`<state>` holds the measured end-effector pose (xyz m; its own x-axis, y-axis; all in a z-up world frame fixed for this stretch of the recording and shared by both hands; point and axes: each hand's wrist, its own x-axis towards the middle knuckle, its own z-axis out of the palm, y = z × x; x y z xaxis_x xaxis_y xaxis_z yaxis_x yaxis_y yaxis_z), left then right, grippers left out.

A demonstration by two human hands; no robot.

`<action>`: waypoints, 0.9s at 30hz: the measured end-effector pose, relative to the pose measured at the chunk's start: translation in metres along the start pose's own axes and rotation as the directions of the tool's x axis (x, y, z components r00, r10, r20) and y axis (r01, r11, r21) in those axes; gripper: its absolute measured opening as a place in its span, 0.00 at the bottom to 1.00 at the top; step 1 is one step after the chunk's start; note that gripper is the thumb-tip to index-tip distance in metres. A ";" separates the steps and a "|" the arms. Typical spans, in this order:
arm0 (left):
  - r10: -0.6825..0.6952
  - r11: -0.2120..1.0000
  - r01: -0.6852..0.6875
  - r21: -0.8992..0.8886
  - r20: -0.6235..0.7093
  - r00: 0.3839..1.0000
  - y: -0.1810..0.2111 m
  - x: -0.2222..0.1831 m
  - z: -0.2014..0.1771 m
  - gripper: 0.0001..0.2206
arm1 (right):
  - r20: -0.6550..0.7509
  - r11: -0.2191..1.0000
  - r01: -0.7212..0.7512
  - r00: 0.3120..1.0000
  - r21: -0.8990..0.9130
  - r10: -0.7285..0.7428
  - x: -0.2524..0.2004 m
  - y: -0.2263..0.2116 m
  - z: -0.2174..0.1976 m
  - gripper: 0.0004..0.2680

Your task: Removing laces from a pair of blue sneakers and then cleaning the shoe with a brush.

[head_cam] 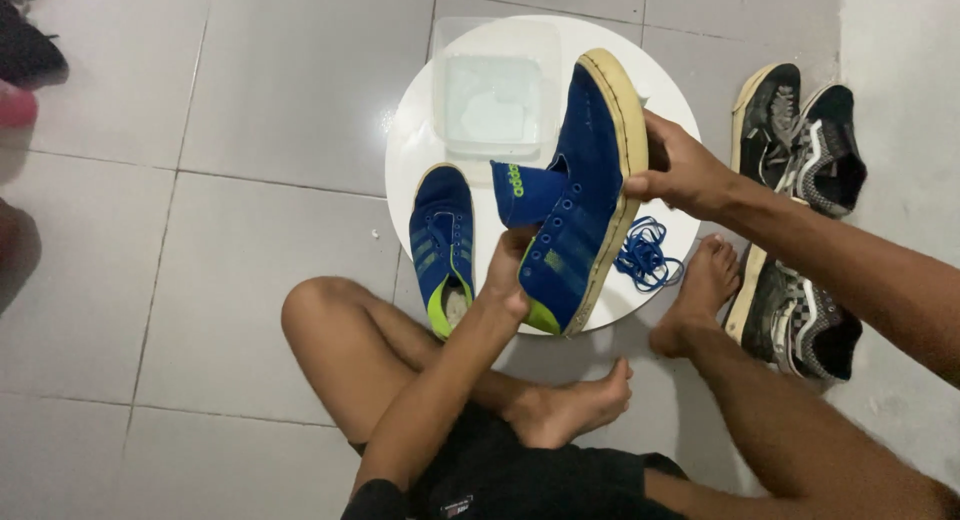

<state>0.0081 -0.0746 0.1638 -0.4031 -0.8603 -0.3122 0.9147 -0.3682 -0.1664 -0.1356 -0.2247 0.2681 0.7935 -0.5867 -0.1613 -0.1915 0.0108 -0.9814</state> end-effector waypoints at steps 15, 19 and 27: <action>0.151 0.982 -0.158 0.103 0.075 0.986 0.015 0.022 0.000 0.07 | -0.081 0.973 -0.150 0.987 -0.176 0.137 -0.012 -0.014 -0.019 0.40; 0.199 0.969 -0.211 0.128 0.101 0.975 0.004 0.031 -0.003 0.08 | -0.014 0.993 -0.029 1.000 -0.115 0.028 -0.015 0.004 -0.027 0.39; 0.272 0.942 -0.293 0.164 0.143 0.952 0.003 0.015 -0.021 0.10 | -0.041 0.974 -0.131 0.991 -0.183 0.125 -0.022 -0.024 -0.004 0.34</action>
<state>0.0044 -0.0809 0.1391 -0.1312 -0.9692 -0.2084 0.9844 -0.1523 0.0885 -0.1502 -0.2152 0.2954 0.7390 -0.6133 -0.2788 -0.3961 -0.0608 -0.9162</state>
